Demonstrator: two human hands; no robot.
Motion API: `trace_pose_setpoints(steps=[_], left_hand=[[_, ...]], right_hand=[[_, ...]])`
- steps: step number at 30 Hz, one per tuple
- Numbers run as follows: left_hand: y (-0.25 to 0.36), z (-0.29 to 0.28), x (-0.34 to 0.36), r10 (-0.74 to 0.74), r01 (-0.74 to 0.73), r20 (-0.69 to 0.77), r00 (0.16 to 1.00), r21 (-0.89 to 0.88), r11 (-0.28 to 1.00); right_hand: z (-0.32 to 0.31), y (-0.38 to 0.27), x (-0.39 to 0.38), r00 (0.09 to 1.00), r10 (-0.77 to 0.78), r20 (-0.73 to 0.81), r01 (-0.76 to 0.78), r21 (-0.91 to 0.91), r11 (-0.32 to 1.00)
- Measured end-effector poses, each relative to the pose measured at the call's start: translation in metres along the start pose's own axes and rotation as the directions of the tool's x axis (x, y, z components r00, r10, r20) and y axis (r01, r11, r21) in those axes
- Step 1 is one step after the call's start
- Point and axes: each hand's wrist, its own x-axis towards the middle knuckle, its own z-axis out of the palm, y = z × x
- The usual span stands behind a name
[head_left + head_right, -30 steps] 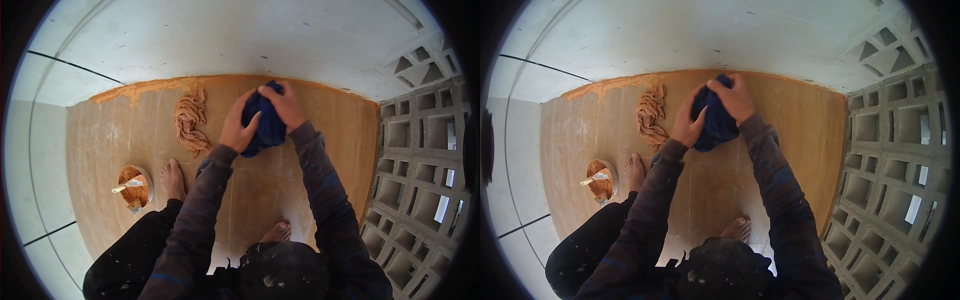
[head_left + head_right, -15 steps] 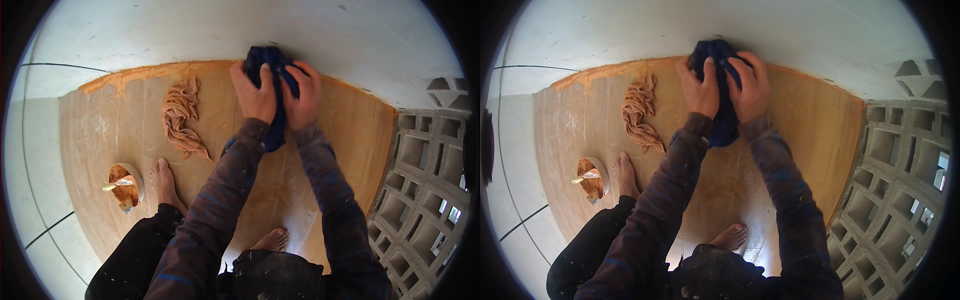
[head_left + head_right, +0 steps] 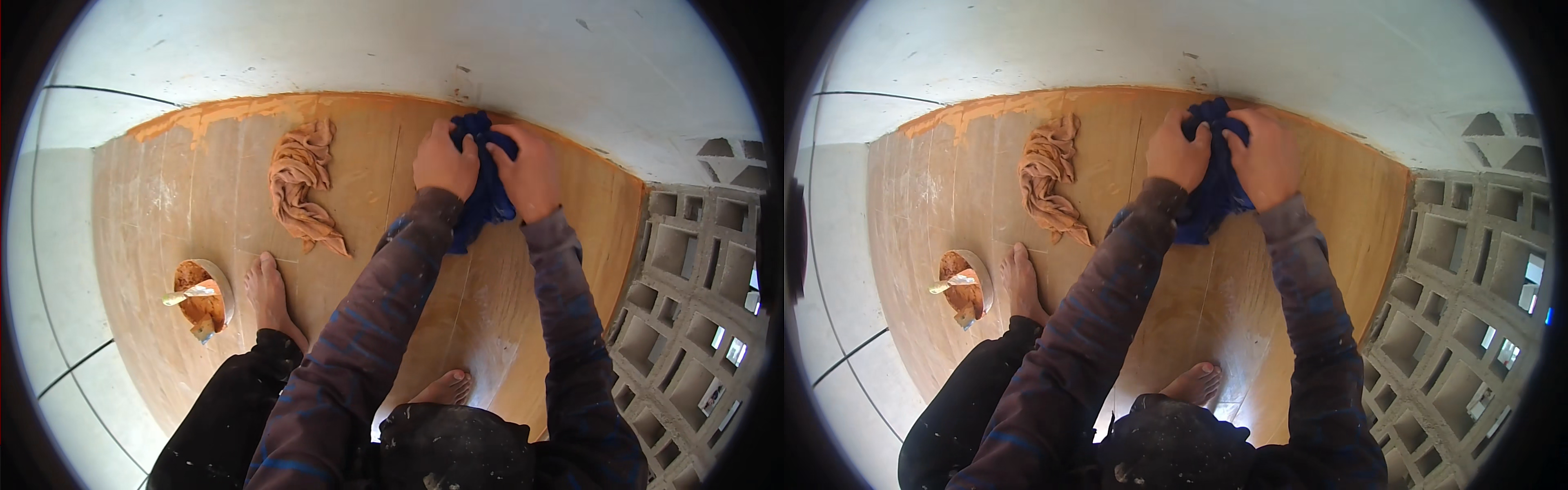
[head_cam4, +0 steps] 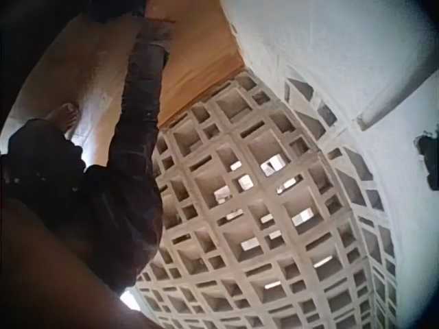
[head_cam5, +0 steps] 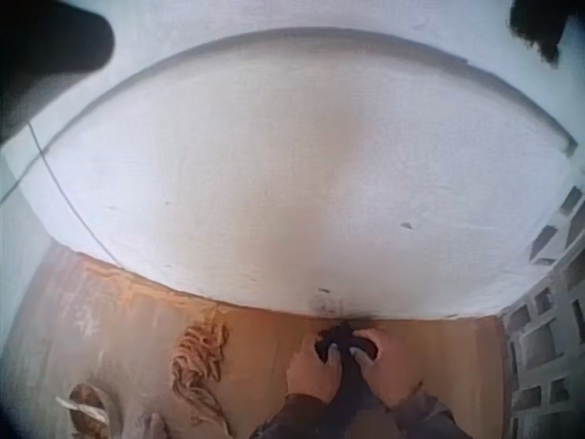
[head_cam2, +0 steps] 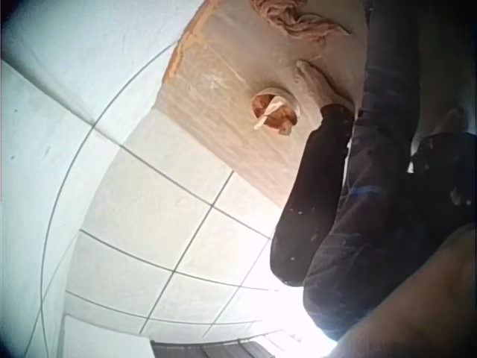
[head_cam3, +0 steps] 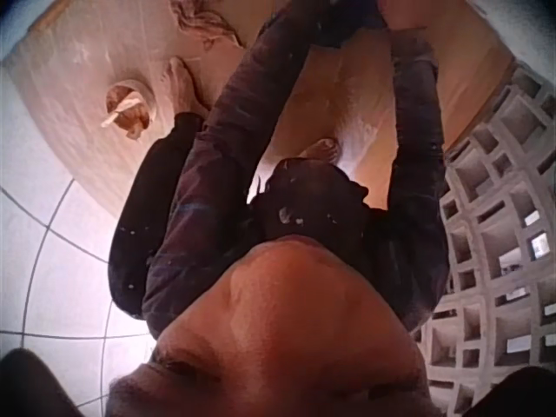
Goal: The person applies grout to the edge of a tiled floor using a putty knife and subsequently wipes away the excess grout with a blue cloth.
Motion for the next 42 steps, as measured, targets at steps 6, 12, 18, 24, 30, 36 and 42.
trace_pose_setpoints(steps=[6,12,18,24,30,36,42], left_hand=[[-0.029,-0.003,-0.008,-0.404,0.320,-0.044,0.914,-0.538,0.780],[-0.019,0.014,0.013,-0.245,0.093,-0.503,0.829,-0.307,0.947],[0.000,0.005,-0.014,-0.153,0.129,-0.084,0.985,-0.238,0.963],[0.002,-0.004,-0.028,-0.222,0.227,0.052,0.974,-0.295,0.928],[-0.022,-0.034,-0.072,-0.192,0.179,0.008,0.981,-0.405,0.897],[-0.064,-0.104,-0.125,-0.252,0.244,0.035,0.967,-0.414,0.877],[-0.067,-0.136,-0.150,-0.387,0.351,0.047,0.921,-0.531,0.771]], right_hand=[[0.011,-0.033,0.001,0.802,0.431,-0.414,-0.061,0.661,0.748],[0.040,-0.026,0.047,0.810,-0.567,-0.148,0.539,-0.193,0.820],[0.020,0.013,0.030,0.836,-0.492,0.245,0.542,-0.514,0.665],[-0.017,0.006,0.048,0.799,-0.554,0.235,0.601,-0.273,0.752],[0.019,-0.013,0.079,0.578,-0.742,0.339,0.767,-0.537,0.351],[0.005,0.033,0.041,0.717,-0.470,0.515,0.683,-0.652,0.329],[-0.004,-0.001,0.067,0.628,-0.669,0.398,0.771,-0.431,0.468]])
